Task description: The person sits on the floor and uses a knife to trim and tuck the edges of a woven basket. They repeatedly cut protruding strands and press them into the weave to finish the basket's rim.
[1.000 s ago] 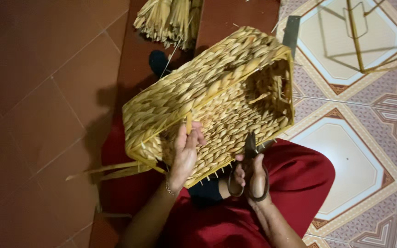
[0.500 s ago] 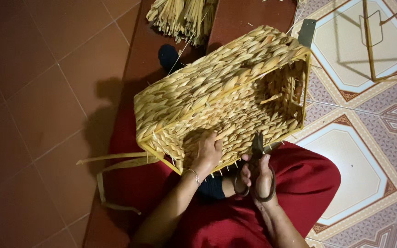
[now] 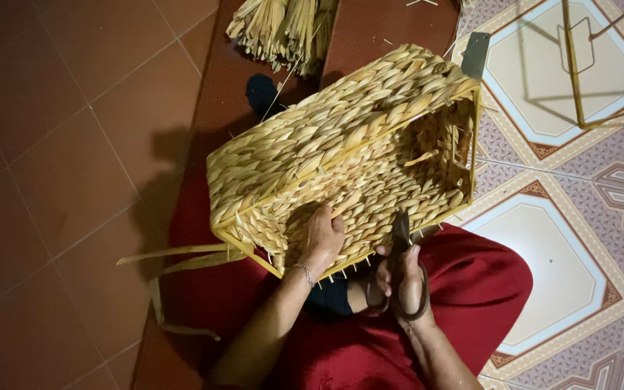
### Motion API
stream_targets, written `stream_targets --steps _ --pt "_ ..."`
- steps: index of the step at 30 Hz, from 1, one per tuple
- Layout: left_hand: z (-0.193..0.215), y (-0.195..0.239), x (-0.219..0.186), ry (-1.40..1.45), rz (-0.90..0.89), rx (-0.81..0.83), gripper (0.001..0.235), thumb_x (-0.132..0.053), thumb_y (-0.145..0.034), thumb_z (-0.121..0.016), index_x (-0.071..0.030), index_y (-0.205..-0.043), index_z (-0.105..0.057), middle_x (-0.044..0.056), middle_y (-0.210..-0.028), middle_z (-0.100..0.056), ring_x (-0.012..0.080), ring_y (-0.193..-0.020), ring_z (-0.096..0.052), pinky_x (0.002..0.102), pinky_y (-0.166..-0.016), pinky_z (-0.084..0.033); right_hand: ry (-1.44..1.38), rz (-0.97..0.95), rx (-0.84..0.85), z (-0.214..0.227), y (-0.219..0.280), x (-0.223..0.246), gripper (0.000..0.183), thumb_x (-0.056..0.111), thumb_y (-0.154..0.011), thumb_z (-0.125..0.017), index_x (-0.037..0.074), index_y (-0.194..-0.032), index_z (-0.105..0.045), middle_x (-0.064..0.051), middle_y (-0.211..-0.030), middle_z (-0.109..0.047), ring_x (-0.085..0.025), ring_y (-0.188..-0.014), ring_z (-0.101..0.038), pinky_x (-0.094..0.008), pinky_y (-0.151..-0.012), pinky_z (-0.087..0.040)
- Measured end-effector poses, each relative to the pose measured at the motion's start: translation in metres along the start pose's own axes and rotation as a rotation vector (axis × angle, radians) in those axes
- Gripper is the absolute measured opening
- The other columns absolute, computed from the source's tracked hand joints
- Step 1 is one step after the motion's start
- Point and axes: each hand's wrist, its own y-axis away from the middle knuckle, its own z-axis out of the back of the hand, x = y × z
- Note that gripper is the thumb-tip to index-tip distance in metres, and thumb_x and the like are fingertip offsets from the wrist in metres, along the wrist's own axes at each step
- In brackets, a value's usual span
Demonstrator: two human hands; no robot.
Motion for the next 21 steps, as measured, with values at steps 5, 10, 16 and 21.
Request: stream_targets --steps 5,10,16,21 --pt "0.018 -0.004 -0.017 0.122 0.418 0.19 0.025 -0.026 -0.101 -0.054 -0.002 -0.102 -0.062 0.01 -0.086 -0.061 0.0268 -0.081 -0.062 0.048 -0.073 -0.052 0.506 0.125 -0.094 0.015 0.009 0.026 0.054 0.046 -0.101 -0.053 -0.003 -0.122 -0.061 -0.005 -0.074 -0.055 -0.014 -0.059 -0.047 -0.029 -0.051 -0.037" --pt "0.024 -0.001 -0.022 0.205 0.345 0.172 0.022 -0.025 -0.095 -0.06 -0.003 -0.095 -0.064 0.013 -0.078 -0.065 0.0311 -0.067 -0.064 0.048 -0.062 -0.053 0.979 0.416 -0.045 0.017 0.018 0.054 0.056 0.036 -0.093 -0.069 -0.002 -0.133 -0.061 -0.013 -0.101 -0.075 -0.019 -0.091 -0.072 -0.032 -0.081 -0.056" --pt "0.033 -0.011 -0.023 0.039 0.16 0.129 0.023 -0.019 -0.084 -0.075 0.003 -0.082 -0.069 0.026 -0.078 -0.068 0.0398 -0.073 -0.068 0.047 -0.071 -0.053 0.844 0.332 -0.021 0.011 0.013 0.048 0.051 0.036 -0.094 -0.068 -0.001 -0.128 -0.065 -0.01 -0.101 -0.076 -0.017 -0.093 -0.068 -0.031 -0.085 -0.053" --pt "0.045 -0.032 -0.037 -0.025 0.335 0.403 0.014 -0.016 -0.086 -0.073 -0.002 -0.088 -0.074 0.021 -0.086 -0.073 0.0294 -0.08 -0.076 0.04 -0.077 -0.06 0.766 0.209 -0.115 0.026 0.0 0.04 0.043 0.038 -0.097 -0.064 0.002 -0.119 -0.071 -0.001 -0.078 -0.058 -0.011 -0.074 -0.051 -0.028 -0.068 -0.046"
